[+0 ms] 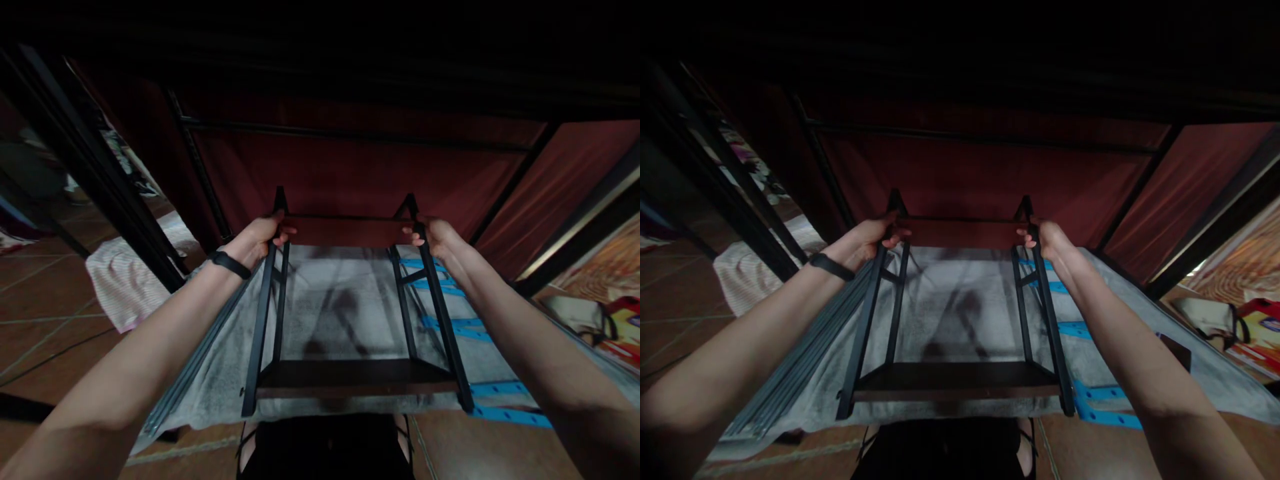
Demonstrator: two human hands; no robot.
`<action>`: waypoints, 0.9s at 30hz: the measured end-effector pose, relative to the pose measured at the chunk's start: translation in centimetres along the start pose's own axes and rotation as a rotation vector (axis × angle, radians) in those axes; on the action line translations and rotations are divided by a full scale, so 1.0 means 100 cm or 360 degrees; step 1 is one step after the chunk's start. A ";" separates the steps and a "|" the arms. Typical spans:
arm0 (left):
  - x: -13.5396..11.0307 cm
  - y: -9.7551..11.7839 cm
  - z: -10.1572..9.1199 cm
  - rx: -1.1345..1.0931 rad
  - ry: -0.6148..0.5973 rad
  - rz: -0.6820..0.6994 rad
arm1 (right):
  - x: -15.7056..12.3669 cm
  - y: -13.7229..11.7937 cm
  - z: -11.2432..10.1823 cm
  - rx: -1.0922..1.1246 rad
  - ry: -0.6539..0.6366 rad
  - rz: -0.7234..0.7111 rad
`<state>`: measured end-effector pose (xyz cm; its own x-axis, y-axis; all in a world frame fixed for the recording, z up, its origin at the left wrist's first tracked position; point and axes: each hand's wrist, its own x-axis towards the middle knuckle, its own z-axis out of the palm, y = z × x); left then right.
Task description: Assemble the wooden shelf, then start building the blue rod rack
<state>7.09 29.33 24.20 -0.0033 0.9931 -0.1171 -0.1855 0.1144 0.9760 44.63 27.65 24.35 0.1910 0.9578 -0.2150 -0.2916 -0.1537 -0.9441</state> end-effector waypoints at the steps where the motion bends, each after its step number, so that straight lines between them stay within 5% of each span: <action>1: -0.002 0.007 0.003 0.0012 0.0008 0.0150 | -0.004 -0.005 0.001 0.0020 -0.0017 -0.0123; 5: -0.018 0.016 0.012 0.0084 0.0000 0.0720 | -0.016 -0.011 0.004 0.0063 -0.0043 -0.0603; 9: -0.038 -0.003 0.013 0.0161 0.0068 0.1018 | -0.025 0.004 0.003 0.0058 0.0034 -0.0974; 18: -0.077 -0.063 0.003 0.0140 0.0274 0.1049 | -0.042 0.064 -0.010 0.0068 0.0165 -0.1218; 27: -0.105 -0.089 0.000 0.0252 0.0329 0.1065 | -0.070 0.092 -0.024 0.0141 0.0316 -0.1254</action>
<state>8.77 17.89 16.71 -0.2553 0.8284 0.4985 0.0660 -0.4995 0.8638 42.83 18.94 16.62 0.5309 0.7144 0.4558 -0.0736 0.5747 -0.8151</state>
